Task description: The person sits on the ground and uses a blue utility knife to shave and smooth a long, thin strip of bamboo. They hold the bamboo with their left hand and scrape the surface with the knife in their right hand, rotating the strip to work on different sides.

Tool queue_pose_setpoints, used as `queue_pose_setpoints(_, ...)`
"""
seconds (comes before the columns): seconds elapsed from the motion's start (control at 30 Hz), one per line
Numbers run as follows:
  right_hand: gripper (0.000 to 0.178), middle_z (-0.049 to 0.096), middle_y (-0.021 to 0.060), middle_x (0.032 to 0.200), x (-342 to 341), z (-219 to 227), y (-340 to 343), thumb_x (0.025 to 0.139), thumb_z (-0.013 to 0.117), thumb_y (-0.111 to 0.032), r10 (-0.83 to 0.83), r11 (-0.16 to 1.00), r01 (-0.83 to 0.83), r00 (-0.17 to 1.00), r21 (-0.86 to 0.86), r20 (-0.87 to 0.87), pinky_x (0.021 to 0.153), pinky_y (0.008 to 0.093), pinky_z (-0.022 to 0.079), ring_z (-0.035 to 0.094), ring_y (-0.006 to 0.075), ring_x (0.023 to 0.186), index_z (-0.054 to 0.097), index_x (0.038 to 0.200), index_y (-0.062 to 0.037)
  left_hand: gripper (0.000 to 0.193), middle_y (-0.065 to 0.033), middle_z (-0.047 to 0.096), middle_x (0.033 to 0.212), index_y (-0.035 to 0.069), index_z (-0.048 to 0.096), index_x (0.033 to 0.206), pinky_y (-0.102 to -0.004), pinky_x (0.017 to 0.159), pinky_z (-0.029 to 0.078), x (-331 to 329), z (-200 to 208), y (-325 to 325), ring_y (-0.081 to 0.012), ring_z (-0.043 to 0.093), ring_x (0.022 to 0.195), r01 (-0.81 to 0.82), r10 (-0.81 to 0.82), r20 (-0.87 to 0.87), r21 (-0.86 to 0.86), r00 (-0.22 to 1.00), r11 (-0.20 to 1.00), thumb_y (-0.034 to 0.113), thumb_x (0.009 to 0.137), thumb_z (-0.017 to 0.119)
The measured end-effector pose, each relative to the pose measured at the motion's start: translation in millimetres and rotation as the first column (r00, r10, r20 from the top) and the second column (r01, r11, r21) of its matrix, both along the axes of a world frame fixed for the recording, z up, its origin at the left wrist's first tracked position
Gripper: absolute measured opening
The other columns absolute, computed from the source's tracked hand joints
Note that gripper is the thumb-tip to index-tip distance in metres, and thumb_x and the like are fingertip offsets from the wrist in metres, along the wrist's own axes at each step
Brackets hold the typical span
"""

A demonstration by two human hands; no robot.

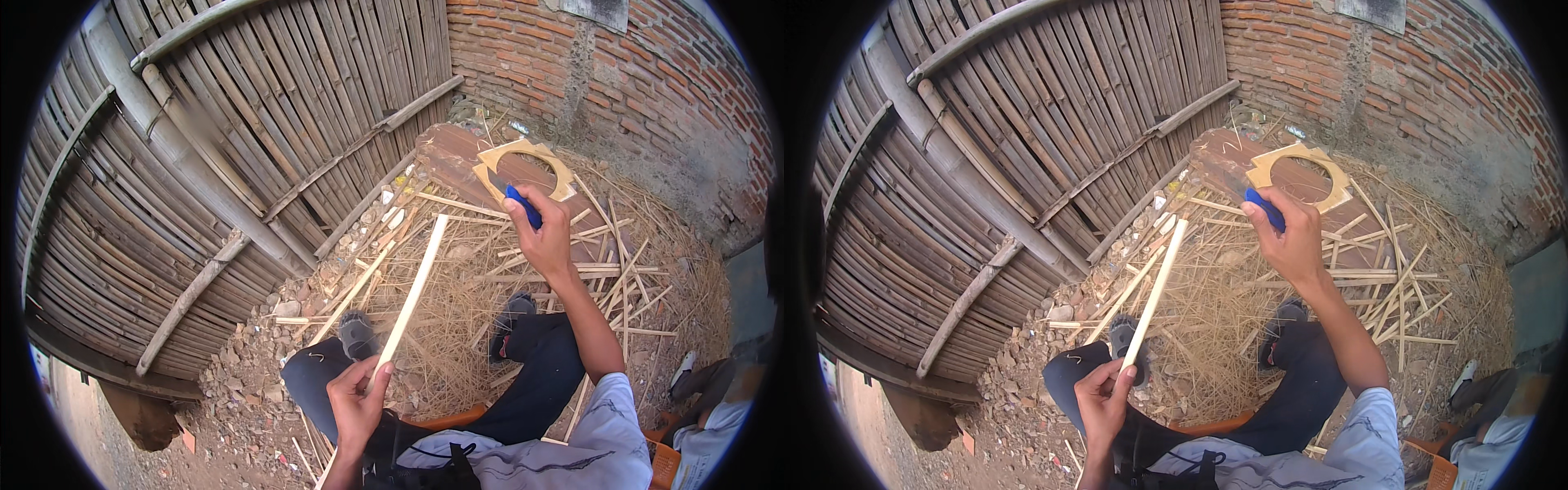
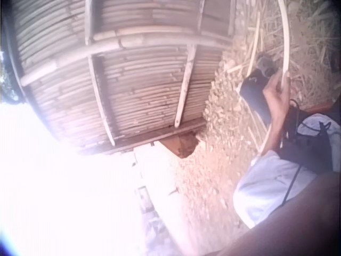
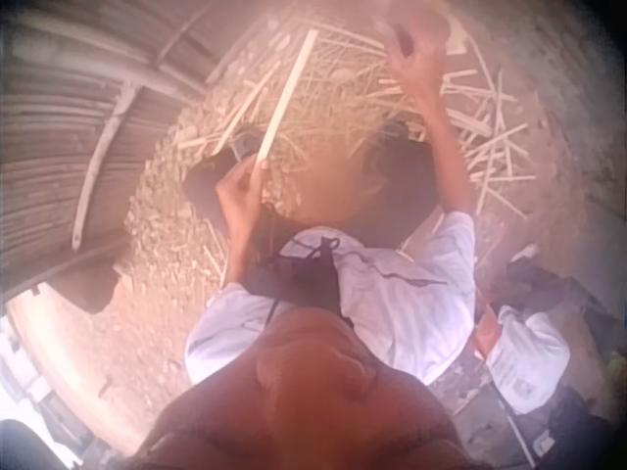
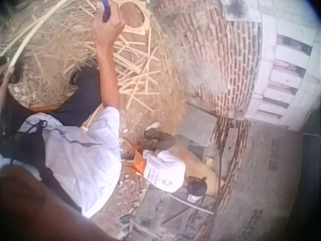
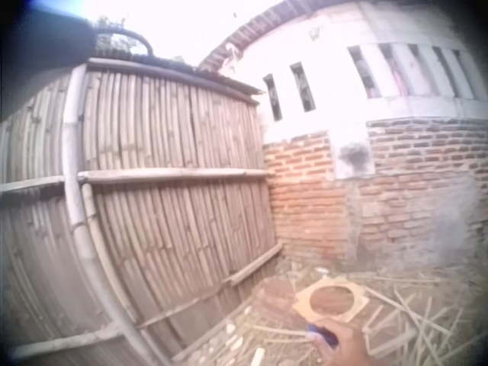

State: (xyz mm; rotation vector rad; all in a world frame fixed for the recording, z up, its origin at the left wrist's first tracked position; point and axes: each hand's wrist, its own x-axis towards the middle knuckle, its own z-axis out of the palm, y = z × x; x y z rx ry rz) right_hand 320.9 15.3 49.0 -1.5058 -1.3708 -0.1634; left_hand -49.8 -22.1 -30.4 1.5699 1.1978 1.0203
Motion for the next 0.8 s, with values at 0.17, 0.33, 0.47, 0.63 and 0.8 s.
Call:
queue_pose_setpoints(0.17,0.028,0.078,0.0124,0.086,-57,-35,-4,0.102,0.08,-0.033,0.298,0.949,-0.31,0.941,0.058,0.157,0.055,0.037,0.056,0.076,0.0247,0.065,0.077,0.108,-0.0054,0.021,-0.0093,0.079,0.095,-0.006,0.08,0.118,-0.0224,0.07,0.053,19,16,10,-0.0053,0.068,0.086,-0.003,0.003,0.024,0.015,1.0,1.0,0.005,0.1,0.083)
queue_pose_setpoints(0.33,0.029,0.079,0.0106,0.09,-94,-37,-22,0.096,0.085,-0.031,0.451,0.893,-0.436,0.867,-0.114,0.213,0.057,0.0378,0.059,0.077,0.0274,0.067,0.077,0.107,-0.0053,0.02,-0.0124,0.08,0.102,-0.007,0.079,0.118,-0.0252,0.078,0.059,42,28,17,-0.0088,0.073,0.092,-0.029,0.022,0.107,0.067,0.994,0.997,0.002,0.1,0.082)
queue_pose_setpoints(0.47,0.028,0.079,0.008,0.092,-102,-45,-23,0.099,0.08,-0.034,0.468,0.884,-0.457,0.851,-0.103,0.239,0.055,0.0385,0.059,0.077,0.0268,0.067,0.076,0.11,-0.0088,0.019,-0.0128,0.08,0.104,-0.007,0.079,0.116,-0.0261,0.079,0.059,52,29,19,-0.0097,0.074,0.093,-0.043,0.033,0.117,0.078,0.993,0.996,0.002,0.1,0.082)
queue_pose_setpoints(0.63,0.028,0.079,0.008,0.09,-99,-48,-23,0.099,0.081,-0.033,0.438,0.899,-0.427,0.865,-0.098,0.246,0.055,0.0383,0.058,0.076,0.0264,0.066,0.076,0.112,-0.0089,0.019,-0.012,0.081,0.101,-0.007,0.079,0.115,-0.0251,0.078,0.058,56,29,21,-0.0085,0.073,0.092,-0.052,0.046,0.113,0.055,0.993,0.997,0.003,0.1,0.083)
queue_pose_setpoints(0.8,0.027,0.079,0.0072,0.088,-87,-41,-14,0.098,0.081,-0.032,0.398,0.917,-0.391,0.887,-0.075,0.234,0.054,0.0379,0.058,0.076,0.0263,0.065,0.077,0.112,-0.009,0.02,-0.0099,0.082,0.099,-0.007,0.079,0.116,-0.0247,0.077,0.058,50,20,19,-0.0074,0.072,0.091,-0.048,0.05,0.148,-0.016,0.988,0.999,0.005,0.101,0.082)
